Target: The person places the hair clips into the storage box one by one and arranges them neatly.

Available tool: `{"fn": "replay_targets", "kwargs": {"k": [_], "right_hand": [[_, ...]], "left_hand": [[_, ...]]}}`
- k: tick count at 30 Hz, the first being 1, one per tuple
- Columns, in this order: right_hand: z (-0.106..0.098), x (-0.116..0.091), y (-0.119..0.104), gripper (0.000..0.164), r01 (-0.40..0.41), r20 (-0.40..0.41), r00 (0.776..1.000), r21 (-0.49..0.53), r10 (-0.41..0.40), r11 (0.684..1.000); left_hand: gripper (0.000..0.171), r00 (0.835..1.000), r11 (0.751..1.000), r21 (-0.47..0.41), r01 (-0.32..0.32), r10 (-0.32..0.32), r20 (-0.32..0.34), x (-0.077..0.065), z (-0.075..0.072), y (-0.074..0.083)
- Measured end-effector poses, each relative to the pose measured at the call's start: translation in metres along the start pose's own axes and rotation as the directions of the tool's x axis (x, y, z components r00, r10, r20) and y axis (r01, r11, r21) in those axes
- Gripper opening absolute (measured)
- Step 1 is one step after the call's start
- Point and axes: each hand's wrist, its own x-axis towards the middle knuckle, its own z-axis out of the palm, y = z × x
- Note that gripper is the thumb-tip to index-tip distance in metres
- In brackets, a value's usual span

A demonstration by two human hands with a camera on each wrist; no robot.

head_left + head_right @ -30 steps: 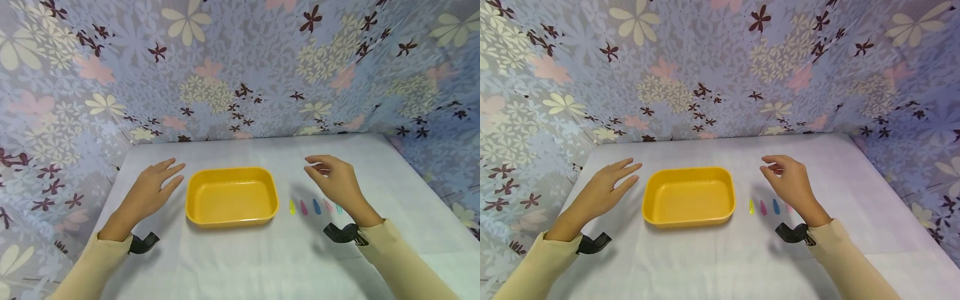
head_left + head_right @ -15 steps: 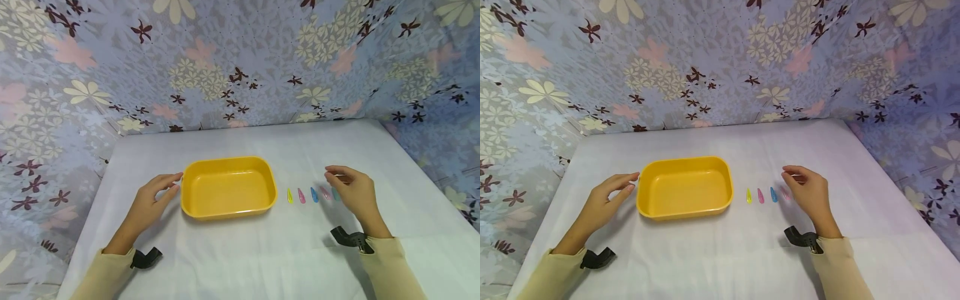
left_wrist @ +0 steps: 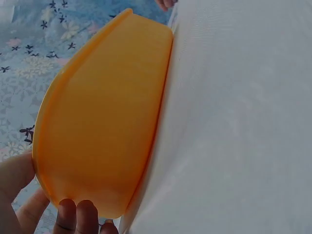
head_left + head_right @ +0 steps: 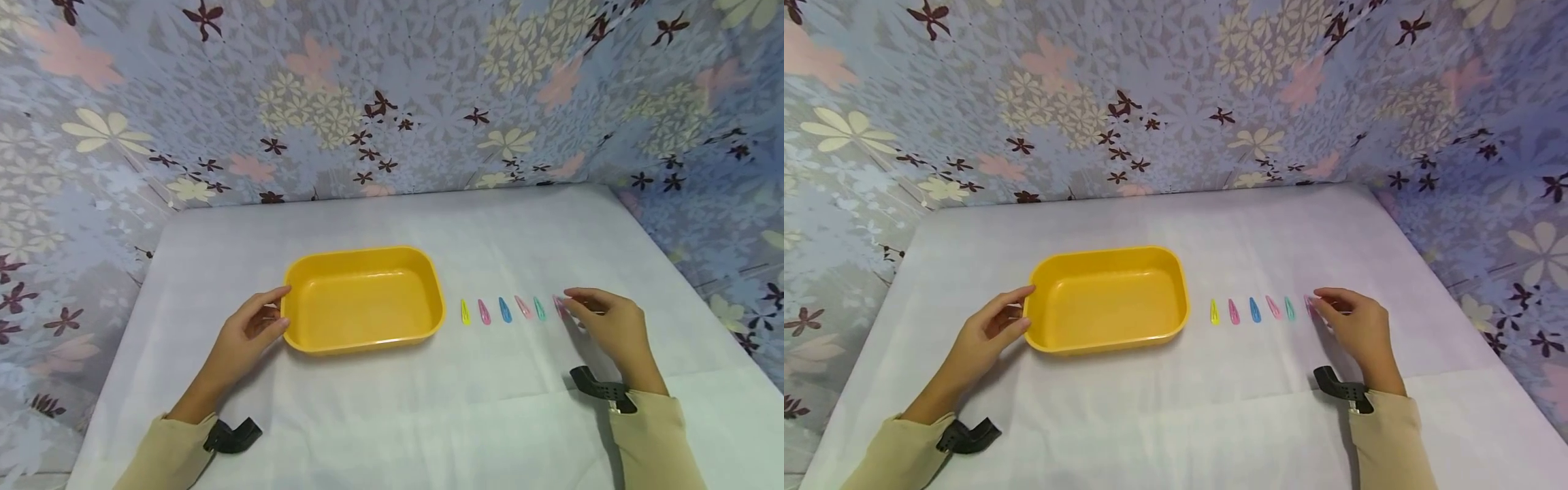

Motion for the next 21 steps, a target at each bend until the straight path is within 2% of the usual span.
{"fn": "replay_targets", "kwargs": {"k": [4,13,17,21], "right_hand": [[0.001,0.004,-0.002,0.037,0.034,0.016,0.999,-0.047,-0.033,0.998],[0.009,0.004,-0.011,0.032,0.066,0.014,0.998,-0.117,-0.065,0.991],[0.015,0.003,-0.011,0.028,0.079,0.026,0.997,-0.112,-0.077,0.991],[0.016,0.0,-0.007,0.031,0.051,0.059,0.997,-0.119,-0.044,0.992]], "left_hand": [[0.052,1.0,0.998,-0.052,0.017,-0.017,-0.004,-0.001,-0.003,-0.001],[0.051,1.0,0.996,-0.085,-0.002,0.002,-0.01,-0.002,-0.005,-0.001],[0.051,1.0,0.996,-0.082,0.018,-0.018,-0.003,-0.004,-0.005,-0.004],[0.051,0.999,0.996,-0.079,0.053,-0.052,0.014,-0.001,-0.002,-0.007]]}}
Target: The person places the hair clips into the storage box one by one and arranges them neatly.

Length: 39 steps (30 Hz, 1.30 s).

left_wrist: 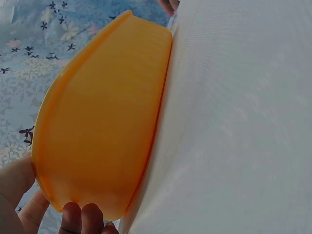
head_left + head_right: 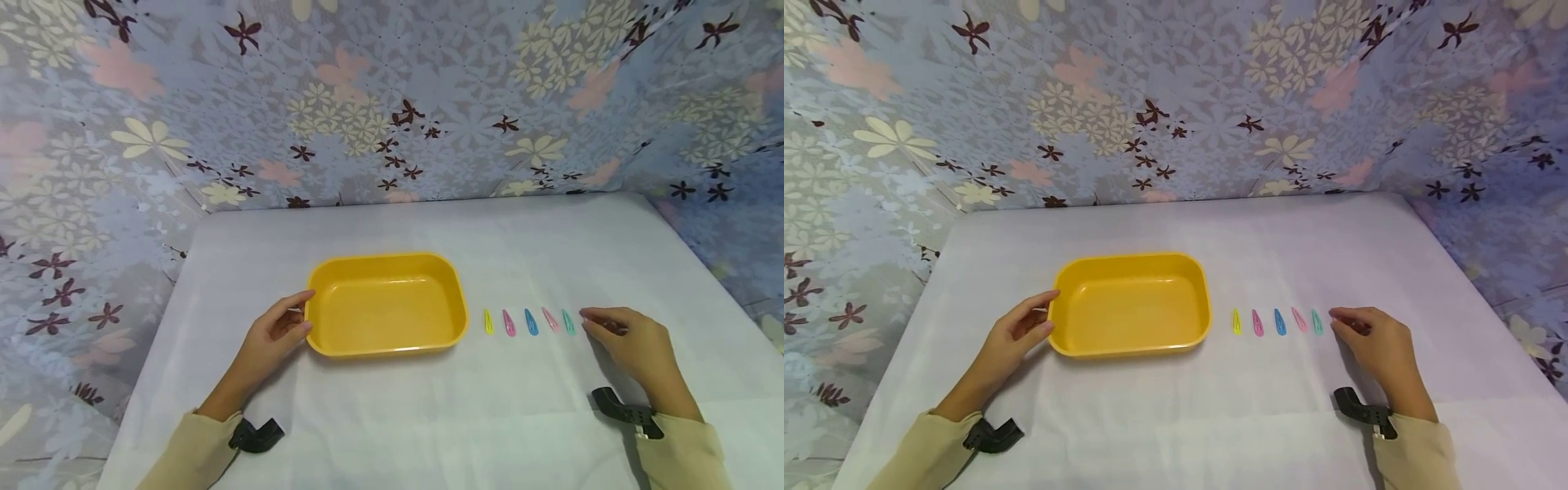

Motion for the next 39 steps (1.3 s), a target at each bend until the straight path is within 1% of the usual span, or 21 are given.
{"fn": "replay_targets", "kwargs": {"k": [5,9,12,19,26,33,39], "right_hand": [[-0.01,-0.007,0.009,0.037,-0.06,0.012,0.998,-0.034,0.06,0.998],[-0.013,-0.009,0.012,0.041,-0.08,0.021,0.997,-0.024,0.081,0.997],[-0.014,-0.01,0.012,0.043,-0.088,0.037,0.995,-0.014,0.089,0.996],[-0.015,-0.012,0.014,0.045,-0.095,0.058,0.994,-0.018,0.096,0.995],[-0.011,-0.009,0.013,0.046,-0.109,0.082,0.991,0.013,0.108,0.994],[-0.007,-0.003,0.007,0.044,-0.072,0.065,0.995,0.023,0.07,0.997],[-0.007,-0.001,0.001,0.046,-0.073,0.046,0.996,0.058,0.07,0.996]], "left_hand": [[0.051,0.999,0.999,-0.027,0.018,-0.017,0.047,0.011,0.011,-0.001],[0.051,0.999,0.999,-0.045,0.017,-0.015,0.05,0.014,0.014,-0.001],[0.051,0.999,0.999,-0.048,0.017,-0.015,0.048,0.013,0.014,0.0],[0.05,0.998,0.999,-0.031,0.043,-0.042,0.045,0.011,0.014,-0.001],[0.051,0.999,0.999,-0.019,0.031,-0.03,0.032,0.007,0.011,0.001],[0.05,1.0,1.0,0.014,0.023,-0.023,0.011,0.001,0.004,0.0],[0.049,1.0,0.999,0.022,0.028,-0.028,0.0,-0.002,0.0,0.003]]}}
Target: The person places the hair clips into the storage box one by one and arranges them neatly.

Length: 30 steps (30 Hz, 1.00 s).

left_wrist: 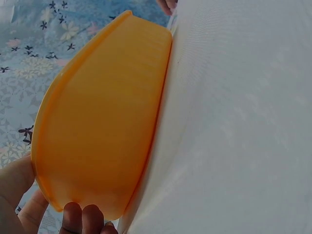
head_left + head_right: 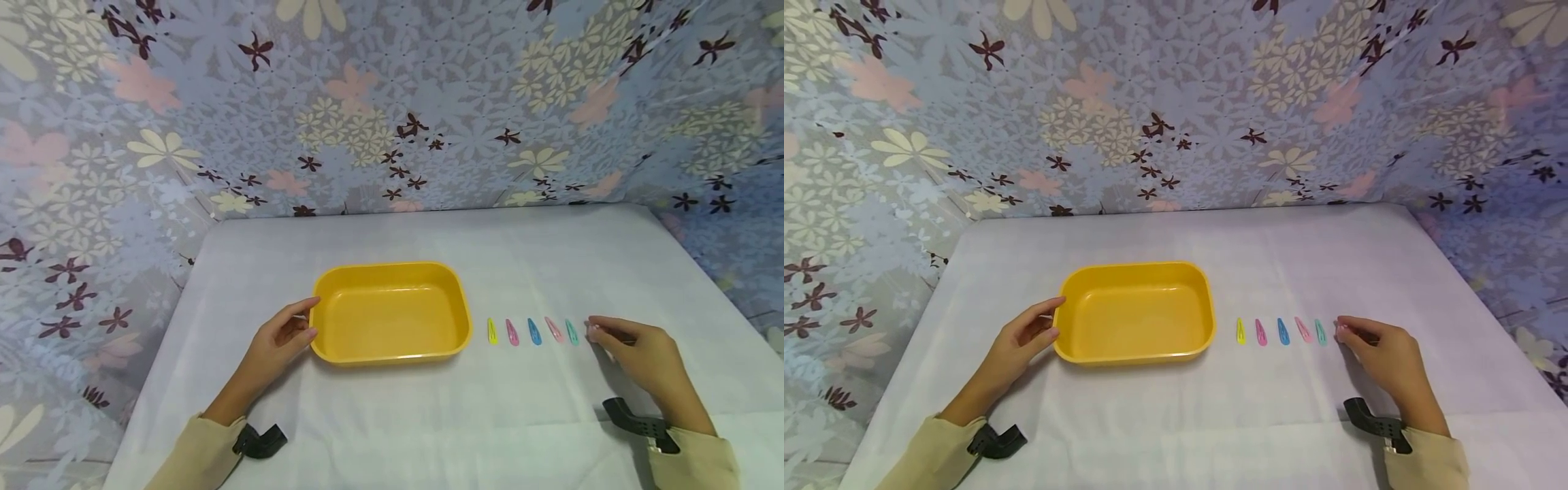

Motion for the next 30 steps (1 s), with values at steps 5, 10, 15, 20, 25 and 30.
{"fn": "replay_targets", "kwargs": {"k": [5,10,15,20,25,30], "right_hand": [[0.0,0.0,-0.003,0.05,-0.014,0.006,1.0,0.037,0.014,0.999],[0.0,0.0,-0.005,0.056,-0.059,0.017,0.998,0.059,0.058,0.997],[0.0,0.001,-0.008,0.059,-0.087,0.024,0.996,0.064,0.085,0.994],[0.002,-0.002,-0.016,0.06,-0.1,0.064,0.994,0.184,0.09,0.978],[0.006,-0.004,-0.027,0.052,-0.054,0.046,0.998,0.283,0.042,0.958],[0.012,-0.005,-0.036,0.048,-0.029,0.042,0.999,0.306,0.017,0.952]], "left_hand": [[0.049,1.0,1.0,0.006,-0.006,0.006,0.002,-0.001,-0.001,-0.002],[0.049,1.0,1.0,-0.005,-0.005,0.005,0.011,-0.001,-0.002,-0.002],[0.049,1.0,1.0,-0.009,0.001,-0.001,0.009,0.0,-0.001,0.0],[0.049,1.0,1.0,-0.016,-0.009,0.009,0.012,0.0,-0.001,-0.001],[0.049,1.0,1.0,-0.018,-0.004,0.004,0.013,0.001,-0.001,-0.001],[0.049,1.0,1.0,-0.019,0.018,-0.018,0.009,0.0,-0.001,-0.001]]}}
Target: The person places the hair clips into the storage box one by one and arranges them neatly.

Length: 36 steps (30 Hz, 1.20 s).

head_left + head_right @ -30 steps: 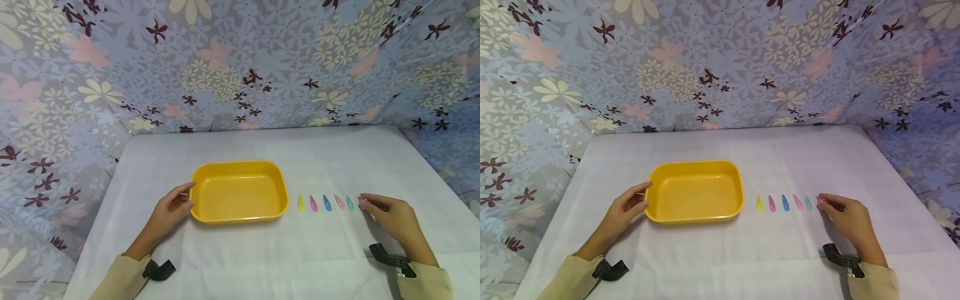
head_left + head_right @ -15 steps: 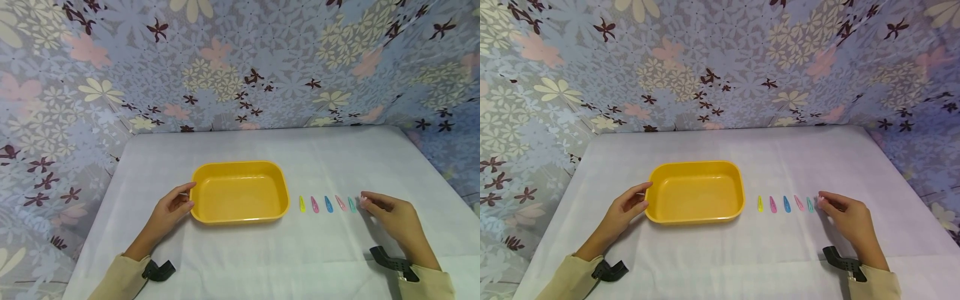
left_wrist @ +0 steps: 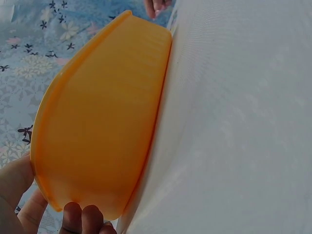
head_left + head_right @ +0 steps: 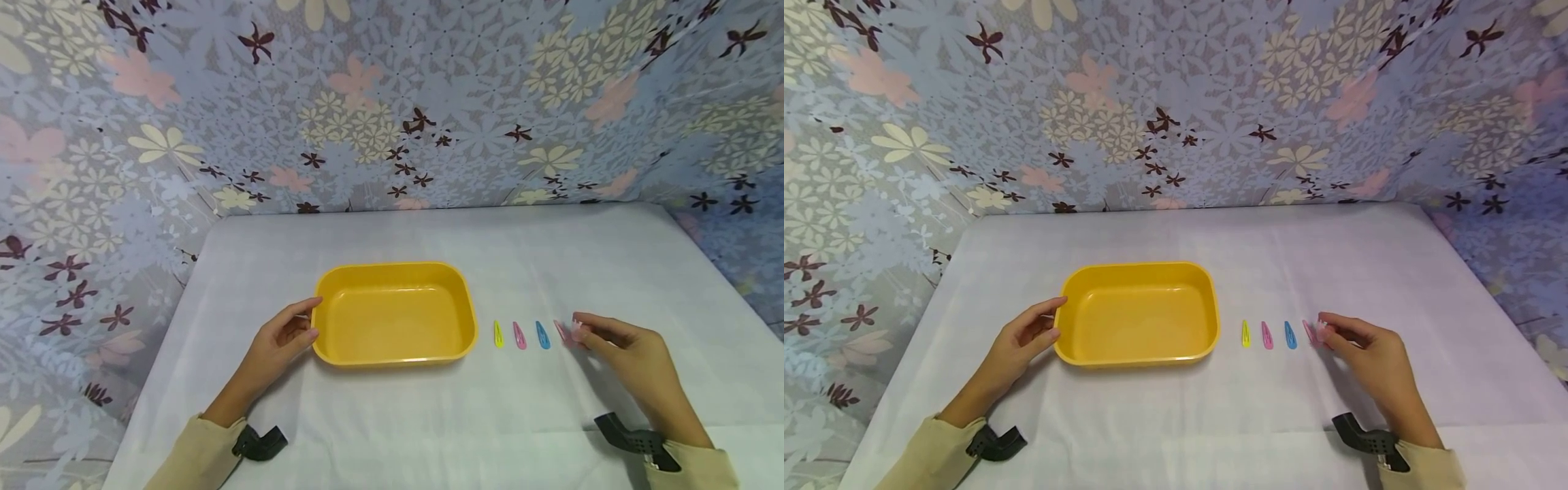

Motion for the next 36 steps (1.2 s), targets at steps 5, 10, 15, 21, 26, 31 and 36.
{"fn": "replay_targets", "kwargs": {"k": [5,10,15,21,26,31,36], "right_hand": [[0.004,-0.001,-0.004,0.048,0.003,-0.003,1.0,0.006,-0.003,1.0],[0.008,0.0,-0.012,0.051,-0.015,-0.018,1.0,0.096,0.016,0.995],[0.012,0.0,-0.022,0.052,-0.031,-0.012,0.999,0.191,0.034,0.981],[0.016,0.0,-0.035,0.048,-0.01,-0.044,0.999,0.195,0.019,0.981],[0.017,0.0,-0.047,0.042,0.043,-0.056,0.998,0.178,-0.034,0.983],[0.019,0.002,-0.059,0.041,0.158,-0.025,0.987,0.181,-0.156,0.971],[0.026,0.004,-0.074,0.037,0.255,0.0,0.967,0.111,-0.256,0.961]], "left_hand": [[0.049,1.0,1.0,0.004,0.02,-0.02,-0.004,0.0,0.0,0.001],[0.049,1.0,0.999,0.008,0.031,-0.031,-0.005,-0.001,-0.001,0.003],[0.049,1.0,1.0,0.005,0.02,-0.02,-0.004,0.0,-0.001,0.003],[0.049,1.0,1.0,-0.005,0.018,-0.018,0.007,0.0,-0.001,0.001],[0.049,1.0,1.0,-0.001,0.023,-0.023,0.004,0.0,0.001,0.002],[0.049,1.0,1.0,-0.008,0.022,-0.022,0.002,-0.001,0.001,0.001],[0.049,1.0,1.0,-0.015,0.018,-0.018,0.008,-0.001,0.0,0.001]]}}
